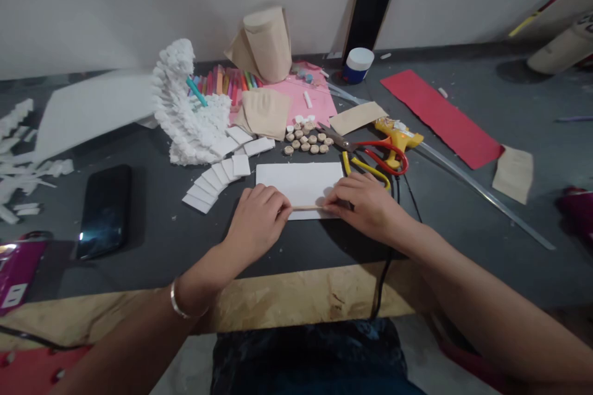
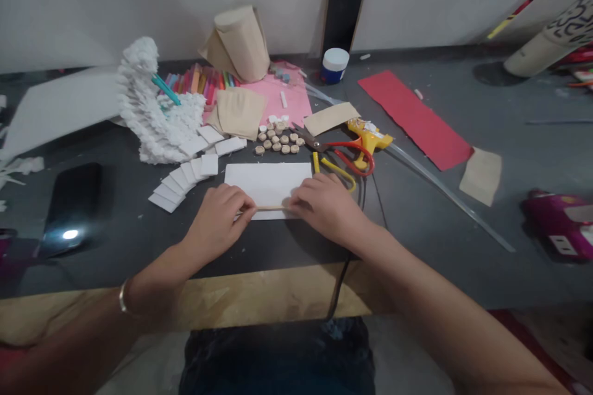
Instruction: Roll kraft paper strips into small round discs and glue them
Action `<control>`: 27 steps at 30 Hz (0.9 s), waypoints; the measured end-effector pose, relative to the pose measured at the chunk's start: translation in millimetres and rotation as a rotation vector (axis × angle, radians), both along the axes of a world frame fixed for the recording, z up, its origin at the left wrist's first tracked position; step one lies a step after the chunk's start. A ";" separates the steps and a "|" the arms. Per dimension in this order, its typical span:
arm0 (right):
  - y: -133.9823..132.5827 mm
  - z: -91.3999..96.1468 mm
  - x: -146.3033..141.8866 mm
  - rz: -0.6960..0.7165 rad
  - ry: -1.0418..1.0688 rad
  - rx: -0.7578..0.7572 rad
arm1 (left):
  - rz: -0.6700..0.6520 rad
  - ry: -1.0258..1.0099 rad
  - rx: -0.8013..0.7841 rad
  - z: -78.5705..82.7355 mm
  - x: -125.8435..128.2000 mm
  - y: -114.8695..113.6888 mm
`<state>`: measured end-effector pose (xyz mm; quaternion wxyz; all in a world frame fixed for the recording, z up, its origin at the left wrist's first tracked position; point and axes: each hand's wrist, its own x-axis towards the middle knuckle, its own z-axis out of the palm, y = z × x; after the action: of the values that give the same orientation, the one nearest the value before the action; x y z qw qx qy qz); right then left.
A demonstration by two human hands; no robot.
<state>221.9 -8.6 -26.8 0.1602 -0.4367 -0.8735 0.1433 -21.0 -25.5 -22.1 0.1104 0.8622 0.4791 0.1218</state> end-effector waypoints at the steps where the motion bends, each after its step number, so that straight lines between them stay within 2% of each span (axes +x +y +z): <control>1: -0.1 -0.1 -0.4 -0.023 0.015 -0.028 | 0.029 -0.023 -0.034 1.5 0.8 0.8; 6: -1.5 1.7 -4.9 -0.121 0.028 -0.115 | 0.129 -0.069 -0.156 8.5 5.0 5.1; 12: -2.2 4.9 -7.7 -0.154 0.000 -0.137 | 0.167 -0.061 -0.164 12.5 9.1 6.9; 18: -3.6 6.7 -7.6 -0.177 0.026 -0.141 | 0.157 -0.063 -0.143 10.6 8.9 11.1; 27: -6.2 7.2 -9.9 -0.097 -0.039 -0.016 | 0.094 -0.051 -0.139 11.7 8.2 12.4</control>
<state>212.0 -14.8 -19.6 0.1467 -0.4825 -0.8531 0.1337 -12.8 -13.1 -10.4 0.1764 0.8256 0.5235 0.1151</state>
